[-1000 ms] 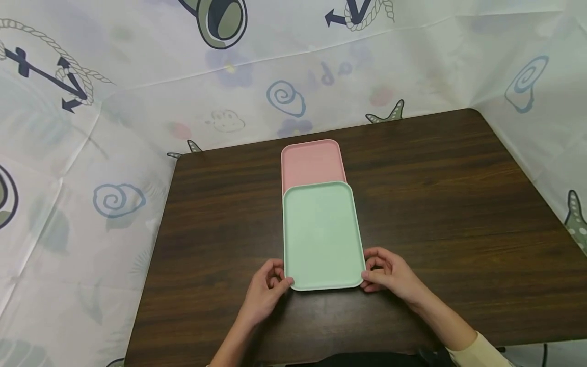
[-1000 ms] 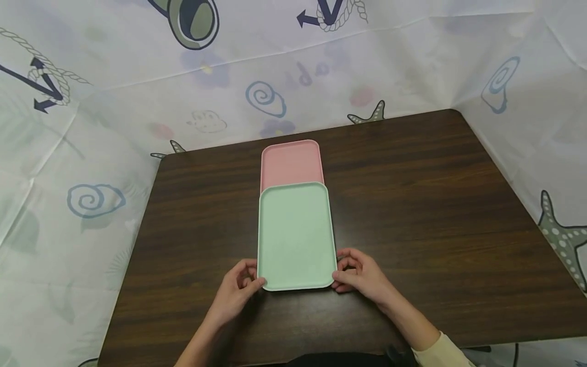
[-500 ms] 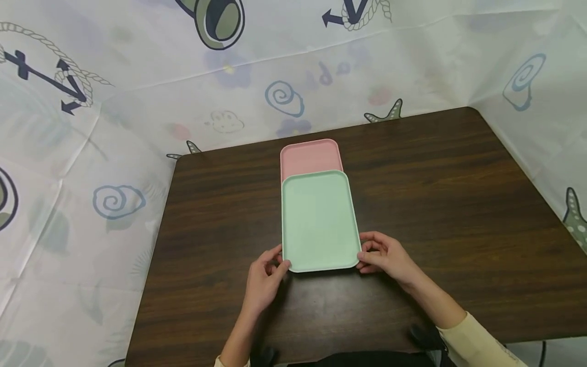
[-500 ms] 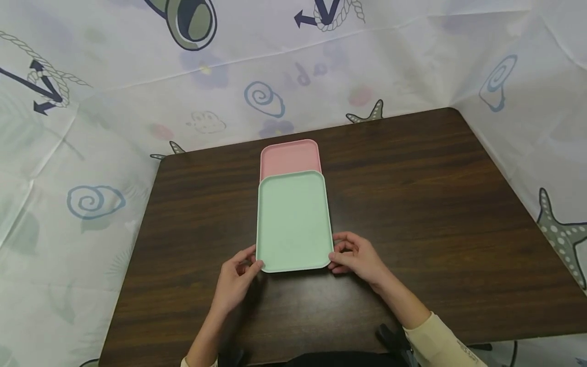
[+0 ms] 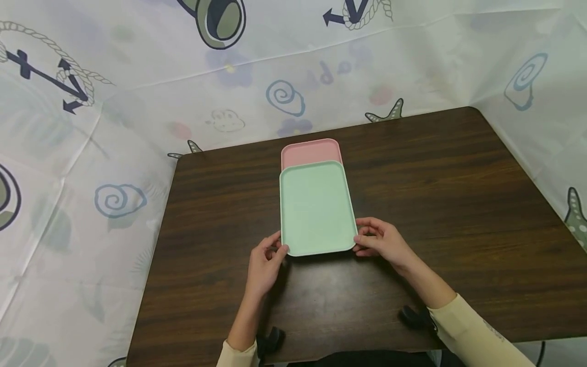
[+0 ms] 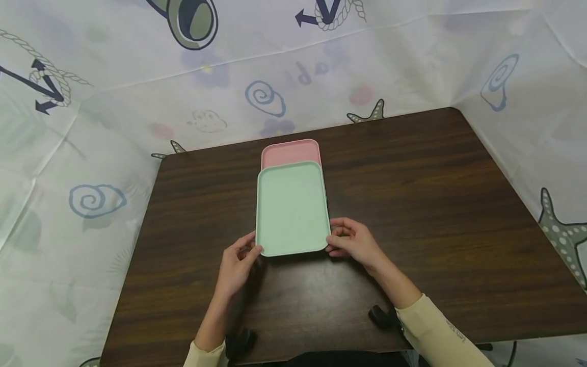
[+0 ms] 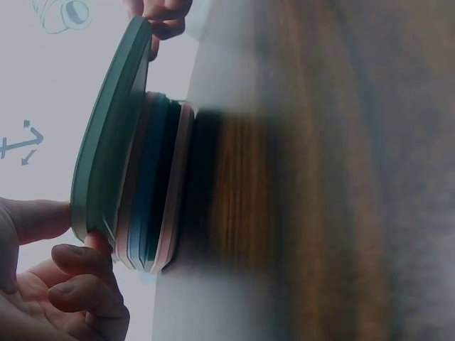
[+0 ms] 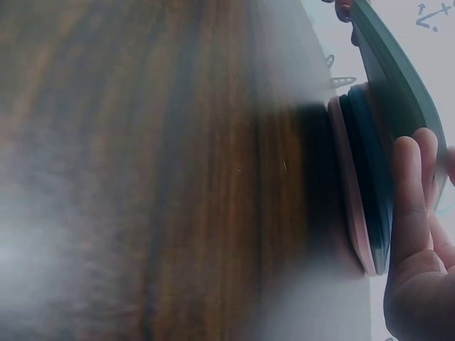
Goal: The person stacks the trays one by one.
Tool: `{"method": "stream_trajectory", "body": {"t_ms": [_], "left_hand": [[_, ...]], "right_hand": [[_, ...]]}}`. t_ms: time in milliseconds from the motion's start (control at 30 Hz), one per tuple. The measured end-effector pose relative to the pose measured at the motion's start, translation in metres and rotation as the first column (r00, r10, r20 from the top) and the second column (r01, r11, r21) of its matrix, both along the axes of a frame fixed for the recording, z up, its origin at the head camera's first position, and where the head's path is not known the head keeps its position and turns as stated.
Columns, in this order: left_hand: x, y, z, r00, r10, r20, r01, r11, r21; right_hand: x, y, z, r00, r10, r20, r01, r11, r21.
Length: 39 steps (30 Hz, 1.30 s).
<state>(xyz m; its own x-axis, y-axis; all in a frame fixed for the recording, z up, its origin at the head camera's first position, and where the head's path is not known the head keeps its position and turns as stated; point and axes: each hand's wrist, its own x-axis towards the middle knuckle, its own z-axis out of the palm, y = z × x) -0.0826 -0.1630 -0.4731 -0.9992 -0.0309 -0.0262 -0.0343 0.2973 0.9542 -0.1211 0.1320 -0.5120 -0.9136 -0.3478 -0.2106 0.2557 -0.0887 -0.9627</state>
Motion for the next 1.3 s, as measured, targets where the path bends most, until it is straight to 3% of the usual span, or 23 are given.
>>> {"method": "stream_trajectory", "body": {"t_ms": [200,467,800,1300], "left_hand": [[-0.013,0.0,-0.001,1.0,0.002,-0.007,-0.002,1.0,-0.023],[-0.039,-0.007,-0.032,0.997,0.021,-0.074,-0.027,0.997,-0.077],[-0.058,-0.005,-0.034,0.988,0.04,-0.149,-0.064,0.985,-0.16],[-0.078,-0.005,-0.036,0.987,0.046,-0.156,-0.082,0.969,-0.232]], "right_hand": [[-0.011,-0.003,0.001,1.0,-0.028,-0.011,0.028,1.0,0.0],[-0.026,-0.004,0.004,0.997,-0.066,-0.03,0.067,0.997,0.033],[-0.043,-0.006,0.002,0.994,-0.094,-0.052,0.096,0.995,0.034],[-0.06,-0.01,0.003,0.992,-0.115,-0.055,0.116,0.993,0.016]]}}
